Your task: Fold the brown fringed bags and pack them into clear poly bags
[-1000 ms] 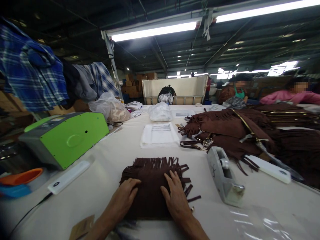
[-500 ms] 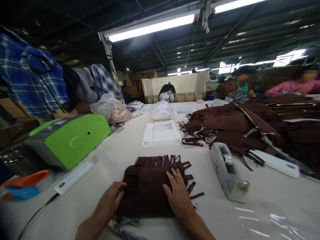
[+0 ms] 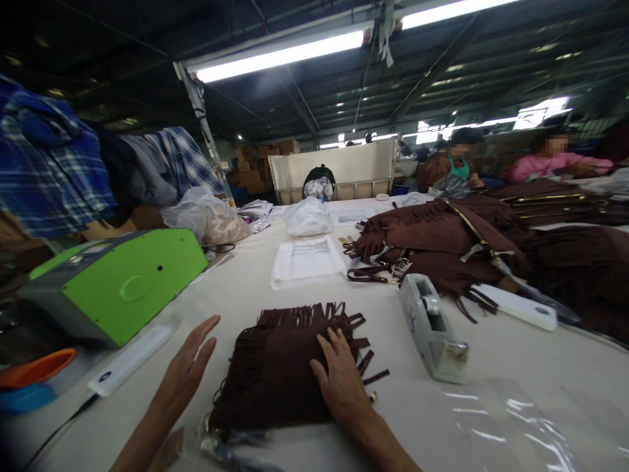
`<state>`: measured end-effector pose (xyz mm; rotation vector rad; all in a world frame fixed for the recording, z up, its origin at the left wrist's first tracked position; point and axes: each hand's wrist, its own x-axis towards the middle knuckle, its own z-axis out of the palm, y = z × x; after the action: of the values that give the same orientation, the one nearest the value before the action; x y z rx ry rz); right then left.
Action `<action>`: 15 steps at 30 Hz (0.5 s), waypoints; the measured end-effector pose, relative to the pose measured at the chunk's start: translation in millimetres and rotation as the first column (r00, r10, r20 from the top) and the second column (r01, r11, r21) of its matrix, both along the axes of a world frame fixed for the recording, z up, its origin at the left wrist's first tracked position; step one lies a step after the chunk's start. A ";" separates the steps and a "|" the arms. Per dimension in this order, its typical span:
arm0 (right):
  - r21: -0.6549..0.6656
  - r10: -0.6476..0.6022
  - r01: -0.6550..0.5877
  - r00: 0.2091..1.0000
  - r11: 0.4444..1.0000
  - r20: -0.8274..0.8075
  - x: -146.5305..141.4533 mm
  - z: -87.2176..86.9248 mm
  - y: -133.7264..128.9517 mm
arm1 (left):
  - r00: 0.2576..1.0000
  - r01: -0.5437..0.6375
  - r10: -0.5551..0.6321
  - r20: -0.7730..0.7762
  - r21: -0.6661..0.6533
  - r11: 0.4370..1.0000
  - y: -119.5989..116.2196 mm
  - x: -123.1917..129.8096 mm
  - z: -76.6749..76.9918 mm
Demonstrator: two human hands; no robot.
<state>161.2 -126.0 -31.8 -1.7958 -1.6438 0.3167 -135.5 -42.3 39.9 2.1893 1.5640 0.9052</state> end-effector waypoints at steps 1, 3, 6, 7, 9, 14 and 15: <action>0.002 -0.001 0.001 1.000 1.000 -0.003 0.2 -0.6 0.2 | 0.999 -0.039 0.038 -0.021 -0.045 0.998 11.1 -6.2 -9.3; 0.008 0.000 0.001 1.000 1.000 -0.010 0.3 -2.2 0.7 | 0.998 -0.054 0.048 -0.051 -0.114 0.992 25.0 -8.4 -32.5; 0.017 0.005 -0.005 1.000 1.000 -0.019 0.1 -3.4 1.3 | 0.997 -0.005 -0.006 -0.080 -0.143 0.990 24.1 9.8 -62.7; 0.019 0.004 -0.003 1.000 1.000 -0.021 0.0 -3.3 1.4 | 0.996 0.014 -0.027 -0.091 -0.135 0.991 20.0 18.8 -68.9; 0.014 0.000 0.000 1.000 1.000 -0.015 -0.3 -1.9 1.4 | 0.992 0.049 -0.061 -0.113 -0.099 0.994 10.6 37.0 -75.2; -0.006 0.004 -0.004 1.000 1.000 0.008 -0.2 4.0 -0.6 | 0.933 0.115 -0.114 -0.342 -0.017 0.993 -10.4 70.7 -73.8; -0.006 0.004 -0.004 1.000 1.000 0.006 -0.4 4.8 -1.2 | 0.914 0.135 -0.137 -0.383 -0.032 0.990 -14.3 75.4 -72.1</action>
<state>160.7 -127.2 -27.0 -1.8000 -1.6521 0.3186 -60.2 -56.6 -32.2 2.5505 1.5401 0.4447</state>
